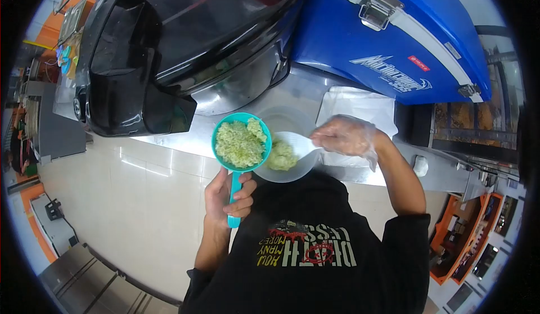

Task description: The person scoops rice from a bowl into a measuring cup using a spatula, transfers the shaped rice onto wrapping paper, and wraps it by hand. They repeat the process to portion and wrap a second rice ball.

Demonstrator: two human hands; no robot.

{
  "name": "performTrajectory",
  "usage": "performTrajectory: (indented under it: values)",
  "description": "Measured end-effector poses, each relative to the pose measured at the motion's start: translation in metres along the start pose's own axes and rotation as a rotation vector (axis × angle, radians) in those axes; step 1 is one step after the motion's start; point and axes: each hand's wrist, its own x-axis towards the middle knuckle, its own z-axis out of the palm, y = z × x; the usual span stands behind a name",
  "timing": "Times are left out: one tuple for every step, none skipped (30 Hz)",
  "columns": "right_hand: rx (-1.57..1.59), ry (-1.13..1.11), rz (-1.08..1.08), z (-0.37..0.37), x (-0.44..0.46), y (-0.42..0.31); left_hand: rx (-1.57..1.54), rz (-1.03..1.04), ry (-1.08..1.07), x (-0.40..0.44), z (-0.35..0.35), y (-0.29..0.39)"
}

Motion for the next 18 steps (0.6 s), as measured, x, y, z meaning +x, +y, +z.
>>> performTrajectory:
  values:
    - [0.042,0.036,0.041,0.001,-0.012,-0.002,0.012,0.024,0.008,-0.004,0.006,-0.003]
    - [0.084,0.075,0.083,0.000,-0.024,-0.005,0.068,0.050,0.089,-0.005,0.013,-0.006]
    - [0.124,0.116,0.125,0.001,-0.035,-0.011,0.105,0.061,0.150,-0.006,0.018,-0.008]
    - [0.080,0.177,0.105,0.002,-0.046,-0.018,0.140,0.074,0.210,-0.007,0.021,-0.010]
    - [0.049,0.282,0.037,0.010,-0.055,-0.026,0.175,0.086,0.269,-0.009,0.024,-0.014]
    - [0.019,0.388,-0.031,0.020,-0.062,-0.033,0.199,0.085,0.316,-0.009,0.027,-0.018]
    - [-0.012,0.494,-0.099,0.031,-0.069,-0.040,0.223,0.082,0.361,-0.006,0.030,-0.024]
    - [-0.115,0.518,-0.048,0.043,-0.073,-0.051,0.248,0.078,0.407,-0.001,0.033,-0.030]
    - [-0.217,0.544,0.003,0.057,-0.074,-0.061,0.257,0.067,0.430,0.008,0.034,-0.036]
    - [-0.479,0.591,-0.100,0.076,-0.070,-0.065,0.267,0.052,0.457,0.017,0.035,-0.041]
    - [-0.740,0.630,-0.203,0.098,-0.064,-0.067,0.276,0.036,0.484,0.023,0.036,-0.045]
    - [-0.843,0.595,-0.171,0.117,-0.059,-0.071,0.260,0.035,0.471,0.029,0.034,-0.046]
    - [-0.942,0.561,-0.137,0.135,-0.054,-0.075,0.244,0.037,0.474,0.031,0.034,-0.046]
    - [-0.834,0.623,-0.079,0.146,-0.049,-0.081,0.228,0.037,0.479,0.032,0.033,-0.046]
    - [-0.820,0.604,-0.078,0.144,-0.050,-0.080,0.210,0.039,0.488,0.032,0.033,-0.046]
    - [-0.805,0.581,-0.079,0.139,-0.055,-0.080,0.169,0.016,0.469,0.032,0.031,-0.045]
    - [-0.789,0.558,-0.082,0.132,-0.059,-0.081,0.128,-0.005,0.450,0.030,0.028,-0.042]
    - [-0.780,0.607,-0.089,0.126,-0.063,-0.081,0.087,-0.029,0.435,0.028,0.027,-0.040]
